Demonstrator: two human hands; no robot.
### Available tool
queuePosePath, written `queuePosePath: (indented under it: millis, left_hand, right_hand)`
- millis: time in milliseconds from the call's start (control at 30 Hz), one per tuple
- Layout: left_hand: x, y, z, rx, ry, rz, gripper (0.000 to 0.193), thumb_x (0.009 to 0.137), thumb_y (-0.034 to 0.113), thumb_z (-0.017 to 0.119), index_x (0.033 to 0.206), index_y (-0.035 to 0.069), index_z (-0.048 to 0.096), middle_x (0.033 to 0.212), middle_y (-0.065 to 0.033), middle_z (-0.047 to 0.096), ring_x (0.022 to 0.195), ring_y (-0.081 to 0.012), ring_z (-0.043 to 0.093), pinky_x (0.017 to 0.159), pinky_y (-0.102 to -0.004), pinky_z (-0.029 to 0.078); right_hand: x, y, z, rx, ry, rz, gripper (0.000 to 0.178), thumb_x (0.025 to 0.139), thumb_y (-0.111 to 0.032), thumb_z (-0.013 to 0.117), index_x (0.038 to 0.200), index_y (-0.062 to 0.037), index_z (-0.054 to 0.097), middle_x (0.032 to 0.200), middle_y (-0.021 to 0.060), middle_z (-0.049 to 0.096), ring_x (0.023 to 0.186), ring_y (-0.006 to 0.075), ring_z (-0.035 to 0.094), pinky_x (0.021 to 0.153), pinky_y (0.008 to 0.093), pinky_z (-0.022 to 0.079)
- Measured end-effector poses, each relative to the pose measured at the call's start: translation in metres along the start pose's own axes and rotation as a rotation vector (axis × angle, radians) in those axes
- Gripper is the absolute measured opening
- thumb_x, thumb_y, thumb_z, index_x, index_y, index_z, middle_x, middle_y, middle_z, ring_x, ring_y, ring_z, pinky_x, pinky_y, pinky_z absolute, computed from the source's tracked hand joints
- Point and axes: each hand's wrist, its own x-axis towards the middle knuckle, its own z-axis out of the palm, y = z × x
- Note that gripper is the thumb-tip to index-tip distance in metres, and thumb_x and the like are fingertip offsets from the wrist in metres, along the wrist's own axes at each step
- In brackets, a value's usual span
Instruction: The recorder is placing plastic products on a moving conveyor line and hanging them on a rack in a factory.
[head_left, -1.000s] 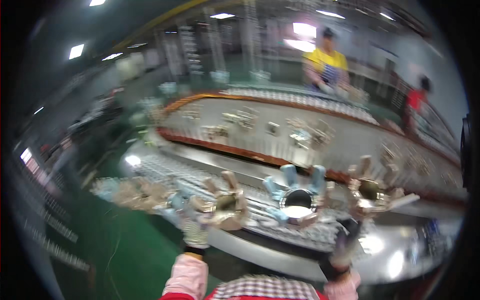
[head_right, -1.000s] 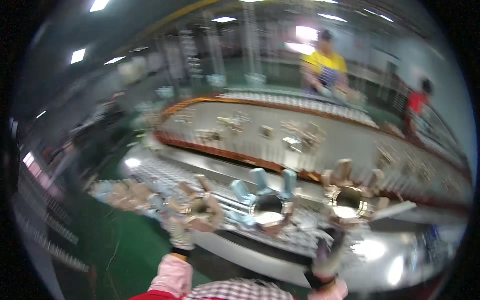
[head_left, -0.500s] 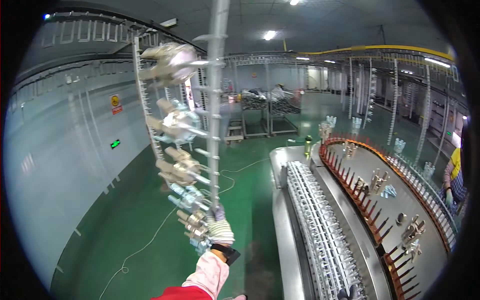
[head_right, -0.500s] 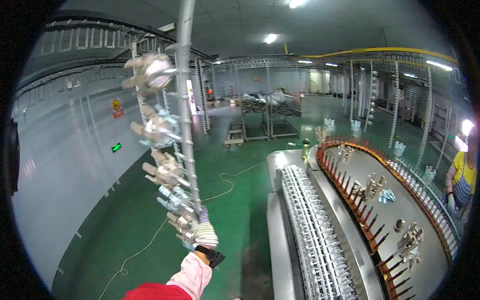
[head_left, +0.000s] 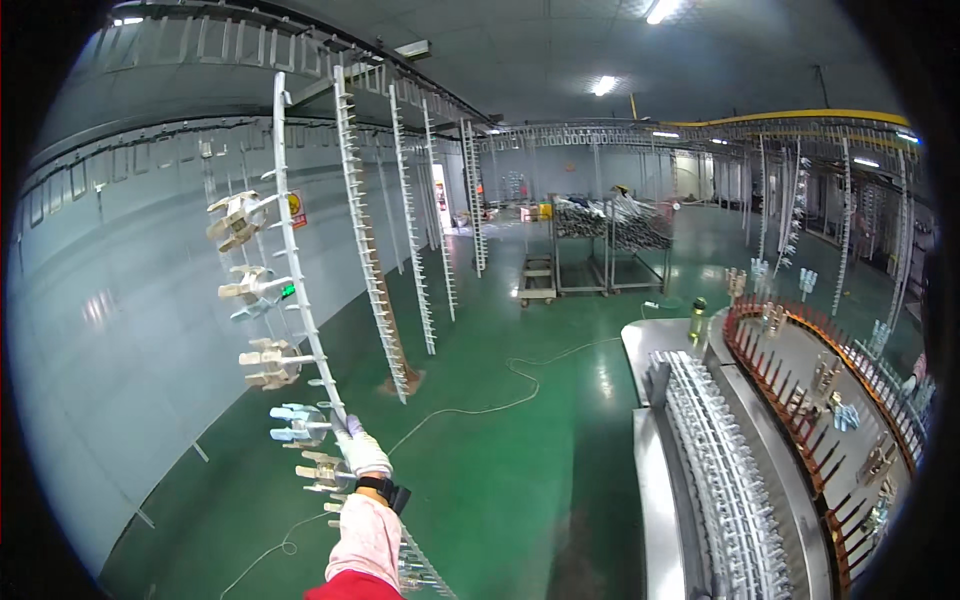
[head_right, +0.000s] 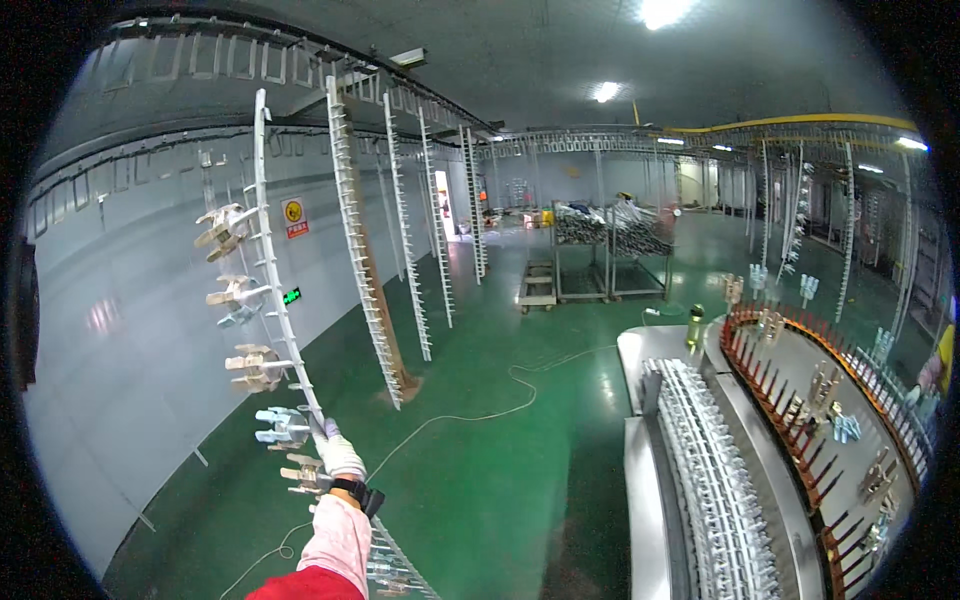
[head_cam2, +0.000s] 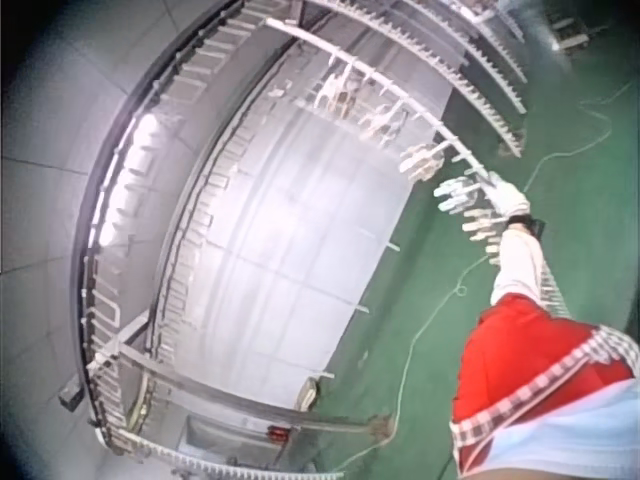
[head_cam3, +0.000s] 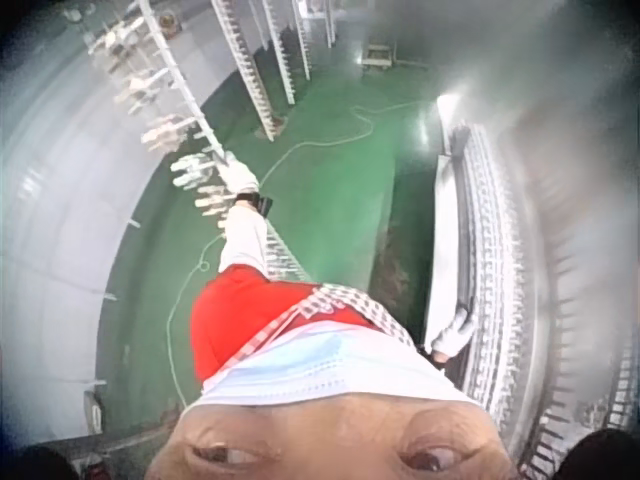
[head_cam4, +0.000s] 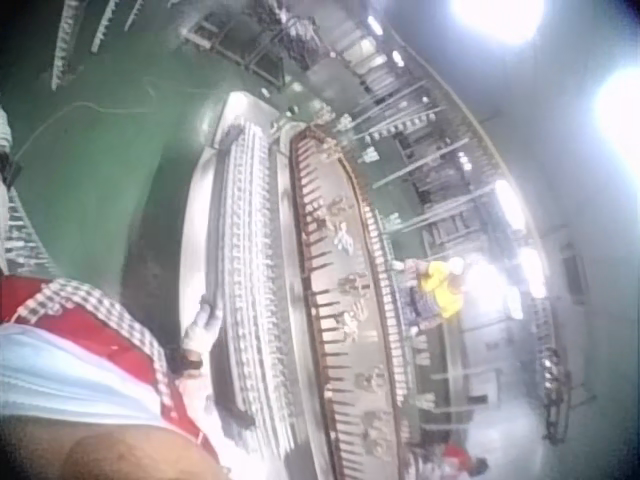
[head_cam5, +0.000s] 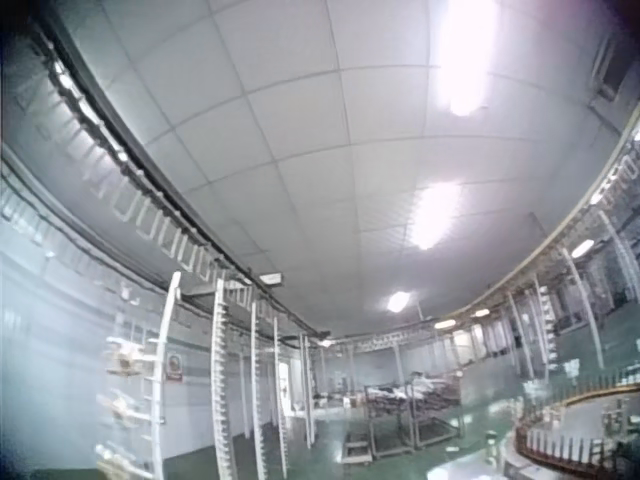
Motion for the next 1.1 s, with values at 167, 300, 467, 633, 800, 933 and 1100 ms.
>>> queuePosePath:
  millis: [167,300,467,633,800,933,1100]
  left_hand:
    - [0.053,-0.026,0.028,0.896,-0.099,0.034,0.047,0.085,0.042,0.040,0.120,0.011,0.038,0.110,-0.0111,0.049,0.099,-0.0222,0.047,0.084,-0.0316,0.039]
    - [0.055,-0.033,0.003,0.915,-0.140,0.524,0.045,0.085,0.042,0.038,0.117,0.011,0.040,0.107,-0.0104,0.049,0.100,-0.0218,0.048,0.084,-0.0323,0.041]
    - [-0.117,0.025,0.067,0.037,-0.771,0.424,0.042,0.085,0.040,0.039,0.116,0.011,0.041,0.106,-0.0078,0.049,0.098,-0.0195,0.048,0.082,-0.0310,0.041]
    - [-0.246,0.038,0.042,-0.359,-1.504,-0.123,0.039,0.084,0.037,0.041,0.114,0.012,0.042,0.105,-0.0051,0.049,0.096,-0.0171,0.048,0.080,-0.0297,0.041]
    - [-0.306,0.066,-0.015,-0.566,-1.955,-0.739,0.036,0.084,0.035,0.042,0.112,0.012,0.043,0.104,-0.0025,0.049,0.093,-0.0148,0.048,0.078,-0.0285,0.041]
    - [-0.340,0.087,-0.057,-0.623,-2.172,-1.090,0.034,0.084,0.033,0.043,0.111,0.013,0.043,0.103,-0.0004,0.049,0.092,-0.0129,0.048,0.077,-0.0274,0.041]
    - [-0.390,0.098,-0.116,-0.552,-2.412,-1.639,0.032,0.083,0.031,0.044,0.110,0.013,0.044,0.102,0.0022,0.049,0.089,-0.0105,0.048,0.075,-0.0262,0.041]
  right_hand:
    - [0.010,0.153,0.051,0.500,0.109,0.131,0.044,0.080,-0.019,0.050,0.120,-0.0037,0.039,0.095,0.0149,0.055,0.080,0.0195,0.054,0.071,0.0265,0.043]
    - [0.013,-0.021,0.116,0.084,-0.366,-0.071,0.046,0.082,-0.029,0.048,0.118,-0.0015,0.042,0.111,0.0159,0.051,0.103,0.0246,0.049,0.089,0.0329,0.037]
    - [-0.003,-0.054,0.102,0.064,-0.363,-0.158,0.040,0.082,-0.023,0.050,0.117,-0.0042,0.042,0.109,0.0146,0.050,0.102,0.0240,0.049,0.087,0.0315,0.039]
    - [-0.045,-0.048,0.134,0.072,-0.198,-0.180,0.037,0.080,-0.018,0.052,0.113,-0.0046,0.046,0.103,0.0125,0.053,0.094,0.0216,0.053,0.082,0.0304,0.042]
    - [-0.085,-0.093,0.092,0.007,-0.180,-0.066,0.041,0.082,-0.025,0.052,0.119,-0.0075,0.044,0.107,0.0097,0.053,0.097,0.0188,0.050,0.086,0.0311,0.038]
    - [-0.107,-0.115,0.053,0.093,-0.162,-0.032,0.048,0.080,-0.028,0.056,0.121,-0.0076,0.041,0.115,0.0095,0.048,0.107,0.0185,0.044,0.090,0.0306,0.035]
    - [-0.139,-0.127,-0.005,0.071,0.054,-0.031,0.046,0.079,-0.018,0.055,0.121,-0.0047,0.039,0.100,0.0057,0.045,0.090,0.0138,0.043,0.077,0.0256,0.039]
